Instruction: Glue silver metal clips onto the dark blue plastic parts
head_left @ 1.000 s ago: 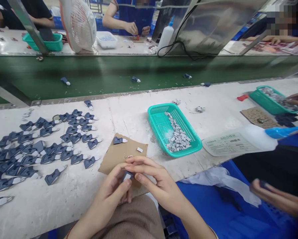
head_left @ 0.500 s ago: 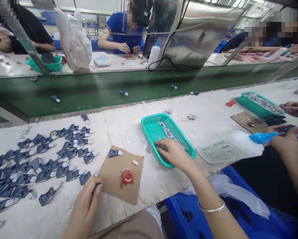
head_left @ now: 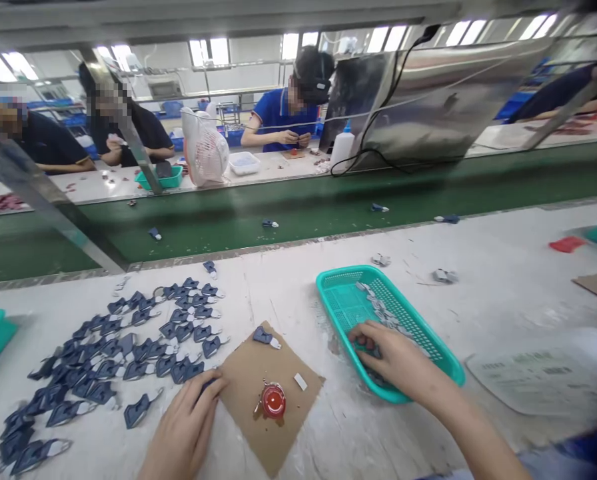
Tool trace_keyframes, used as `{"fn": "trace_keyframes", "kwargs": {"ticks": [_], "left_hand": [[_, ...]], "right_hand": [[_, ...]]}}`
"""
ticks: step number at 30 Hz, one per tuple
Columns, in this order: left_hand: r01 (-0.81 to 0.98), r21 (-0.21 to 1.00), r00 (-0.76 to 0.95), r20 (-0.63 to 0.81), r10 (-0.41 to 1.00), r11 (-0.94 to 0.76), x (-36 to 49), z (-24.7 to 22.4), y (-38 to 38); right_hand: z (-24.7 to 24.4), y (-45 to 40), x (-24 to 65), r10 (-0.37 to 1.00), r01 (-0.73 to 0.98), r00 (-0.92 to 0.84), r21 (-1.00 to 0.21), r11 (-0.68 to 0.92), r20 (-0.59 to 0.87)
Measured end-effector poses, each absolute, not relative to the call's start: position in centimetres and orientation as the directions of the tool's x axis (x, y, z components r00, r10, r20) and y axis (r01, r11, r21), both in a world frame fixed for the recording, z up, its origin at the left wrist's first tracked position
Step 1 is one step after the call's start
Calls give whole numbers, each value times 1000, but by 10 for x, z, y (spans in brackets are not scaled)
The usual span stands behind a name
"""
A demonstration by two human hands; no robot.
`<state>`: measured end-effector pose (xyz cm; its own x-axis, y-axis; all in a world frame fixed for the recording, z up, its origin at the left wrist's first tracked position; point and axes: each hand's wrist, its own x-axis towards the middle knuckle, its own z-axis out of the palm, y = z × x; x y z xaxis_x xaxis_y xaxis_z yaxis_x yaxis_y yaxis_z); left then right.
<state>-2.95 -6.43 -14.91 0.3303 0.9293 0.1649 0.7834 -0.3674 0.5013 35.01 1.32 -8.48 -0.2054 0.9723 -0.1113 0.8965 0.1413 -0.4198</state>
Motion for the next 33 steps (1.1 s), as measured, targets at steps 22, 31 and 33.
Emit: {"fn": "trace_keyframes", "kwargs": {"ticks": [22, 31, 33], "left_hand": [[809, 392, -544, 214, 811, 438, -143, -85, 279], [908, 368, -301, 239, 923, 200, -134, -87, 306], [934, 356, -139, 246, 959, 44, -106, -88, 319]], "right_hand": [[-95, 23, 344, 994, 886, -89, -462, 49, -65], [-99, 28, 342, 999, 855, 21, -517, -36, -36], [-100, 29, 343, 999, 867, 24, -497, -39, -36]]}}
